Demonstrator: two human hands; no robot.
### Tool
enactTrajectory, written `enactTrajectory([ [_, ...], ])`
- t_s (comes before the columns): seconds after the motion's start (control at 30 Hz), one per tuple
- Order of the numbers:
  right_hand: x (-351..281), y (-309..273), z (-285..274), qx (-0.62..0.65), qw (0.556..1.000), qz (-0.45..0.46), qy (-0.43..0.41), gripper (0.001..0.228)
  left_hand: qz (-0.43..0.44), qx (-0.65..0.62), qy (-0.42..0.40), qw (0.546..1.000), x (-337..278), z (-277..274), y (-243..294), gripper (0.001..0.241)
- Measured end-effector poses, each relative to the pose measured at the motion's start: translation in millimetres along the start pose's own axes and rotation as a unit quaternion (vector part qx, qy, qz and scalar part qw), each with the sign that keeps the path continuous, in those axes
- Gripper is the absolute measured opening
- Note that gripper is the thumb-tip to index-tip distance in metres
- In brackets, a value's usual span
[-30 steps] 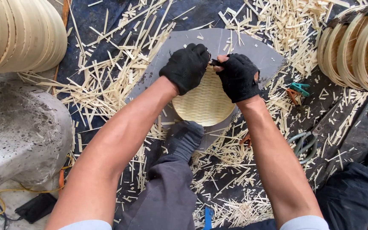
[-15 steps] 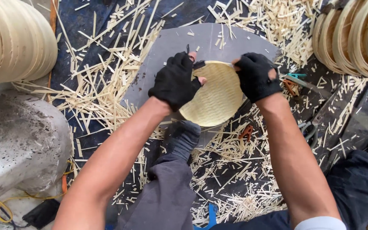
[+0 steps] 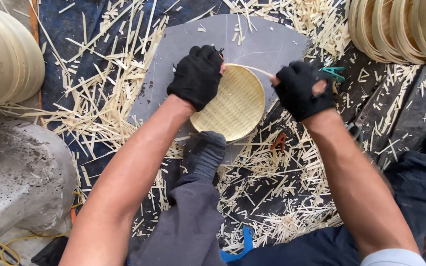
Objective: The person places a woven bamboo base onto a template and wraps a thin wooden strip around its edge. They secure the strip with a metal clip, trim the excess with shears, and place the finished base onto a stack.
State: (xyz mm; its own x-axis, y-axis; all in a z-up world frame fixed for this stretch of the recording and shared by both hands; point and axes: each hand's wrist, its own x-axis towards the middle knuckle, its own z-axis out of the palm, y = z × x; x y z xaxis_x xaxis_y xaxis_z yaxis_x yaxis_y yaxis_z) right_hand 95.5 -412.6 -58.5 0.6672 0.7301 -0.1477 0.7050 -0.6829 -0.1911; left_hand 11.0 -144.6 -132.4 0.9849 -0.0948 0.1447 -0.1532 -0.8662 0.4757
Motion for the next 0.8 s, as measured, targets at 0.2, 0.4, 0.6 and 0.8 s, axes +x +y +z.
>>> enactTrajectory([
  [0.2,-25,-47,34,0.256,0.959,0.106,0.059,0.035,0.010,-0.004,-0.009,1.000,3,-4,1,0.020],
  [0.4,-10,-46,68,0.147,0.975,0.118,0.119,0.014,0.003,-0.016,0.038,0.999,-5,2,-4,0.014],
  [0.6,38,-25,46,0.073,0.990,-0.027,0.117,0.015,-0.140,-0.031,0.112,0.983,-42,0,29,0.019],
  [0.8,66,-18,39,0.061,0.987,-0.148,0.006,0.010,-0.162,-0.053,-0.015,0.985,-16,-41,25,0.041],
])
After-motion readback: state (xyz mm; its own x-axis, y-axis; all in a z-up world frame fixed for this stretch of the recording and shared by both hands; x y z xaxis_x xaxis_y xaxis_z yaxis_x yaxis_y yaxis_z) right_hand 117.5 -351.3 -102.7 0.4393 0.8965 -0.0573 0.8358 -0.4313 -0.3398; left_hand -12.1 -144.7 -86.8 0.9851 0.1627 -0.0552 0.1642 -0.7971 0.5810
